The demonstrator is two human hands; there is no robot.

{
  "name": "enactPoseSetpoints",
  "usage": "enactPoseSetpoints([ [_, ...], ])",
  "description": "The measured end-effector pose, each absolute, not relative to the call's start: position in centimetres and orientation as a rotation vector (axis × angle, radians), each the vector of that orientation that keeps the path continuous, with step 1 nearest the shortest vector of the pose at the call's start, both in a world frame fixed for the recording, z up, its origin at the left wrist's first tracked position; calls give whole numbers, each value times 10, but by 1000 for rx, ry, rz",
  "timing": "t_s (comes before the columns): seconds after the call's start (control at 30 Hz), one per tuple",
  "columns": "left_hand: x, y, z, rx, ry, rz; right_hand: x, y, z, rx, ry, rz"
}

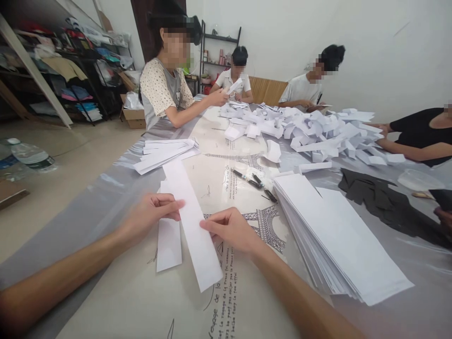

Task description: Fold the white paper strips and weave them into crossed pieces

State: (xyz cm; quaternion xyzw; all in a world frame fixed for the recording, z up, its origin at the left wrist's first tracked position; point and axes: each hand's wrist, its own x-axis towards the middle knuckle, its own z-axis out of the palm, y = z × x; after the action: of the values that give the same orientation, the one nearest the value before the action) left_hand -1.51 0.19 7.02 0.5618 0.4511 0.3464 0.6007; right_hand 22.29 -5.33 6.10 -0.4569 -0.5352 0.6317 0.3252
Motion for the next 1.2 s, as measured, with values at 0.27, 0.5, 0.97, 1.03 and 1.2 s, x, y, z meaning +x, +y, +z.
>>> enactPoseSetpoints([
  [0.27, -29, 19, 62, 1224, 1056, 950, 227, -50, 57, -1282, -1383, 1643],
  [0.5, -37, 31, 63, 1107, 1117, 1051, 233, -46, 54, -1300, -1358, 1583],
  [0.97, -41, 41, 55, 1013, 1069, 1045, 239, -46, 62, -1322, -1770, 1084],
  [1.03, -47, 47, 53, 1012, 1052, 1082, 248, -44, 64, -1334, -1818, 1117],
  [1.2, -64, 59, 56, 1203, 1096, 1068, 277, -39, 69, -1436, -2073, 1201],
])
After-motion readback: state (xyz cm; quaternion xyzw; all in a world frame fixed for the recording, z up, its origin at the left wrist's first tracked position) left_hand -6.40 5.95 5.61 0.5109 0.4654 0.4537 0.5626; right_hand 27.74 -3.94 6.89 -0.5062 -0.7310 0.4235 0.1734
